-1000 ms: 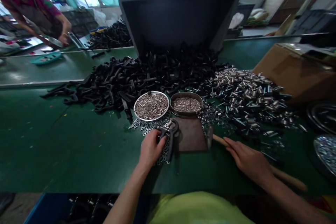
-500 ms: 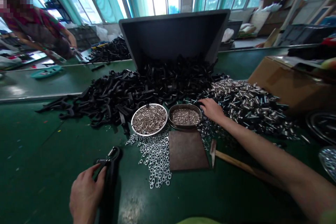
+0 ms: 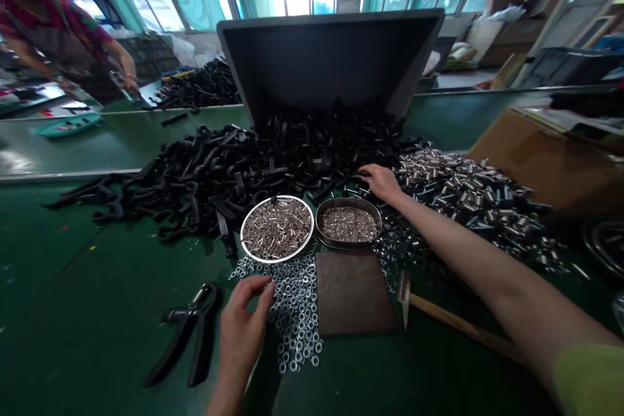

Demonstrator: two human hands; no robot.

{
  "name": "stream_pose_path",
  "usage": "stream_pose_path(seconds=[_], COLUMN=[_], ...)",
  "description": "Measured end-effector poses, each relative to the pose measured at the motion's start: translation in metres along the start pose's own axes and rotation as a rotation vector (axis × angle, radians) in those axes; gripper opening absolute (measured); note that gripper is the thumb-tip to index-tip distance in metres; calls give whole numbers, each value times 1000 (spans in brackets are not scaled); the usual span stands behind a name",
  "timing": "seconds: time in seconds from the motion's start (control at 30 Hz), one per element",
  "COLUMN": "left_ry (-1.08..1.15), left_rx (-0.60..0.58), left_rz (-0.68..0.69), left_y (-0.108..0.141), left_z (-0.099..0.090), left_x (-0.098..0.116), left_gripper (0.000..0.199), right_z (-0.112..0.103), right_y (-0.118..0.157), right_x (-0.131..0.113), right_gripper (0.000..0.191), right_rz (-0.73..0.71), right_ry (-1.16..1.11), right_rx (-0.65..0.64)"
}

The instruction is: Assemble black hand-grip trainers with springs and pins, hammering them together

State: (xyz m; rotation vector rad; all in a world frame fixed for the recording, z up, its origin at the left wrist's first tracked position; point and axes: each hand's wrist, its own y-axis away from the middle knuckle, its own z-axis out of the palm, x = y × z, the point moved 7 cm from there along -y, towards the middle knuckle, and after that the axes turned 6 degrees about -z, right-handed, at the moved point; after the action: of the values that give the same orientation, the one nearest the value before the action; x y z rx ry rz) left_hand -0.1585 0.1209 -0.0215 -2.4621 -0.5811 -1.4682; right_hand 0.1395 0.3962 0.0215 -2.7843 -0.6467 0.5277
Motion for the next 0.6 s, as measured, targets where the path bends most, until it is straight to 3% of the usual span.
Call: stream_pose_path(seconds=[0.13, 0.2, 0.27, 0.33, 0.4, 0.43, 0.5, 0.6], left_ry=[387, 622, 840, 963, 991, 986, 962, 920], left_rx=[-340, -509, -655, -742, -728, -678, -533, -342], left_rz=[-289, -415, -523, -605, -658, -672, -679, -630], left_y=[6, 19, 35, 50, 57, 57, 52, 41], left_z=[58, 88, 112, 127, 132, 130, 118, 90], left_x=[11, 26, 43, 54, 54, 50, 38, 17], left_gripper=[41, 48, 52, 48, 36, 29, 21, 21], right_z=[-37, -50, -52, -47, -41, -39, -38, -61], right_y=[57, 99, 145, 188, 214, 217, 201, 163], right_x=[-39, -78, -128, -170, -184, -178, -139, -31], right_gripper=[24, 19, 14, 20, 27, 30, 34, 26], right_rz=[-1, -127, -355, -603, -741, -743, -598, -108], right_ry=[-122, -431, -605, -627, -556, -498, -322, 129], right_rx=[80, 131, 45, -108, -205, -221, -192, 31])
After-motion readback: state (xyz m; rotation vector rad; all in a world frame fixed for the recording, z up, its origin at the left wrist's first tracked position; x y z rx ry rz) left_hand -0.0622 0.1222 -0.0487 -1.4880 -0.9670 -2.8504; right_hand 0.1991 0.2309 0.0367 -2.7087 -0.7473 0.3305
